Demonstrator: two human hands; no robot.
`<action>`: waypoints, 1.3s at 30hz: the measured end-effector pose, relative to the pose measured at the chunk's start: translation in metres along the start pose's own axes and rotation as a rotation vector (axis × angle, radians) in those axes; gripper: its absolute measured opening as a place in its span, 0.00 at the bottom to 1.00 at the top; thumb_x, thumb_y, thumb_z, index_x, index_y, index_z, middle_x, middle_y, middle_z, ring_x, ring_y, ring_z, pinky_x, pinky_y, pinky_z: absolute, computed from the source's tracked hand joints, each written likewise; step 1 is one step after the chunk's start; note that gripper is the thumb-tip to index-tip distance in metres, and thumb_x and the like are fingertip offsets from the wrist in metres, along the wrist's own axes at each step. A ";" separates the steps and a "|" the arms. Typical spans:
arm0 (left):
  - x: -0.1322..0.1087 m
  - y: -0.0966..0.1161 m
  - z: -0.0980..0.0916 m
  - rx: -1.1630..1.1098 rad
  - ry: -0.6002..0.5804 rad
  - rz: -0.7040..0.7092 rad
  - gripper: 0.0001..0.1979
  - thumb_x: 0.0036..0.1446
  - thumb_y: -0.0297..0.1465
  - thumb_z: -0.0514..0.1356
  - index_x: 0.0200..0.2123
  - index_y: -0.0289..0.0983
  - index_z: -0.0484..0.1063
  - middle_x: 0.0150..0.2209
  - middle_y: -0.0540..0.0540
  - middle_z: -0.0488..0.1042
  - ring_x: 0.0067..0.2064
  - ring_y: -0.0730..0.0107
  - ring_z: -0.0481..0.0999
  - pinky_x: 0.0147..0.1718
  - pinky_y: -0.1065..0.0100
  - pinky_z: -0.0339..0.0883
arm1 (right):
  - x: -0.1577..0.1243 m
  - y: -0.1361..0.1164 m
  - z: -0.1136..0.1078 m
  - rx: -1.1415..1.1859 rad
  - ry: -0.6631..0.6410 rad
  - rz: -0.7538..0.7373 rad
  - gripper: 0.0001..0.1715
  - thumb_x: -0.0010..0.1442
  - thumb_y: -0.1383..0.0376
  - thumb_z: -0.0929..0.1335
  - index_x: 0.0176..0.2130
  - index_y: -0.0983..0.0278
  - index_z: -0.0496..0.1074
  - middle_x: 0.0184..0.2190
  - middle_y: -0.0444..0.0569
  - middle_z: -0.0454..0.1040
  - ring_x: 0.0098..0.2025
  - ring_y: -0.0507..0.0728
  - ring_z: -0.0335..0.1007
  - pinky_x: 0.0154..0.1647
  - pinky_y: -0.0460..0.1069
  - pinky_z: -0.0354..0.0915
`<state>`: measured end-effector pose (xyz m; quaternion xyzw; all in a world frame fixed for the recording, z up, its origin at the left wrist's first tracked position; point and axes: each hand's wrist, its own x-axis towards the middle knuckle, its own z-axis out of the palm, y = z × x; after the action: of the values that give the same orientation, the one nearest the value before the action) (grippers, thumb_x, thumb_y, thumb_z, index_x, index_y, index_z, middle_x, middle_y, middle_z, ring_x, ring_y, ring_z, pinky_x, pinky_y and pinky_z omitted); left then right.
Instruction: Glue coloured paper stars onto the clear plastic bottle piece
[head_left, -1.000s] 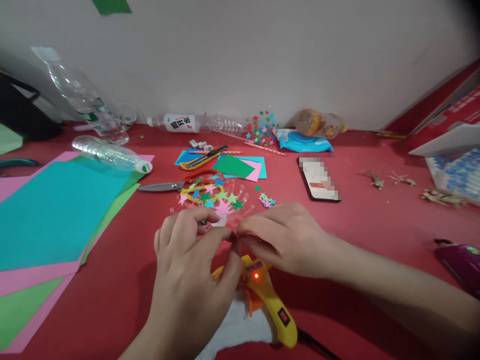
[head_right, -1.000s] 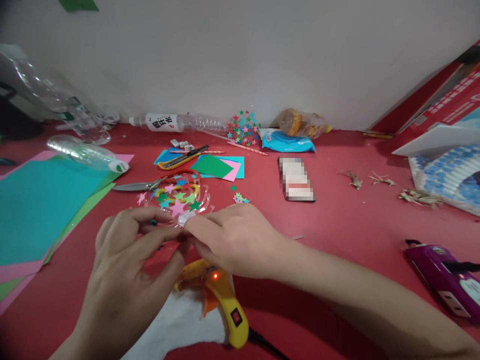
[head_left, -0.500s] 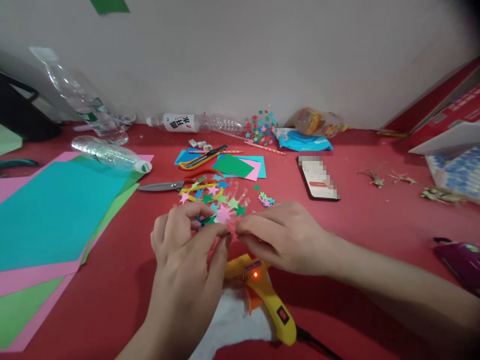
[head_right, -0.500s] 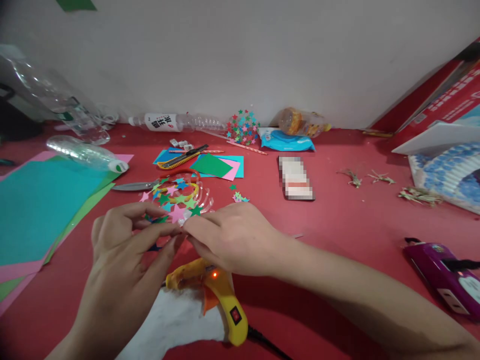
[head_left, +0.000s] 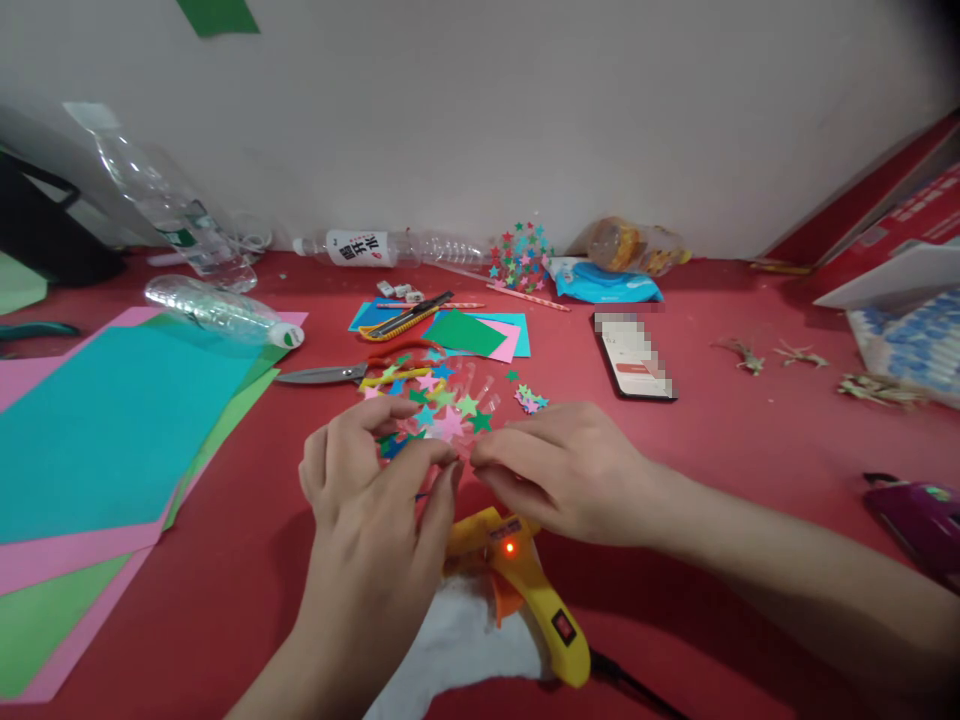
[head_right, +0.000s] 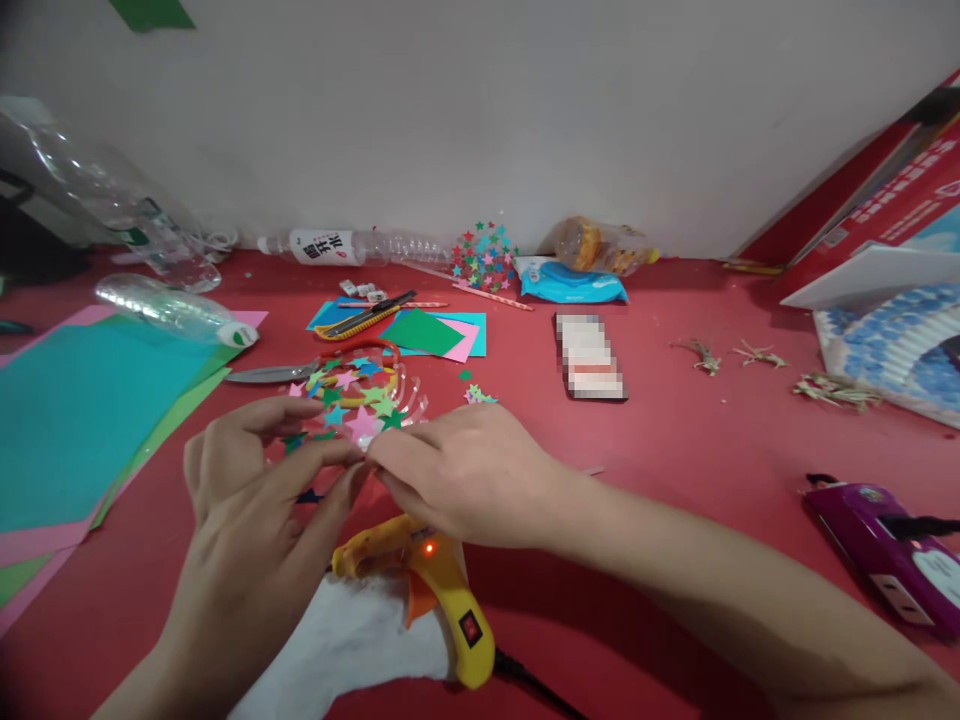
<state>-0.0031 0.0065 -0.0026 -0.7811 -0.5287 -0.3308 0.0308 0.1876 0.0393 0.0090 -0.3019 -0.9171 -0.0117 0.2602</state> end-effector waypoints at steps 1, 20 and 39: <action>0.000 0.000 0.000 -0.003 0.000 0.002 0.08 0.61 0.30 0.55 0.38 0.39 0.74 0.51 0.35 0.65 0.52 0.41 0.65 0.47 0.37 0.60 | 0.000 0.000 0.000 -0.004 -0.003 0.001 0.13 0.67 0.68 0.60 0.34 0.65 0.70 0.23 0.42 0.74 0.23 0.49 0.61 0.24 0.47 0.48; 0.001 -0.004 -0.007 0.009 0.022 0.041 0.06 0.57 0.31 0.59 0.37 0.42 0.75 0.48 0.38 0.69 0.51 0.43 0.69 0.47 0.39 0.63 | -0.002 -0.001 0.001 0.003 -0.017 0.002 0.13 0.67 0.67 0.61 0.33 0.64 0.70 0.23 0.41 0.74 0.23 0.49 0.63 0.24 0.48 0.49; 0.005 -0.026 -0.017 -0.375 0.120 -0.217 0.10 0.60 0.30 0.60 0.46 0.45 0.73 0.57 0.48 0.68 0.62 0.59 0.65 0.60 0.54 0.60 | 0.000 -0.005 0.012 -0.149 0.237 -0.194 0.04 0.63 0.69 0.67 0.39 0.65 0.74 0.34 0.47 0.77 0.36 0.54 0.68 0.39 0.50 0.62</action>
<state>-0.0319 0.0158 0.0055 -0.6906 -0.5363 -0.4705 -0.1193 0.1793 0.0371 -0.0005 -0.2270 -0.9013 -0.1403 0.3411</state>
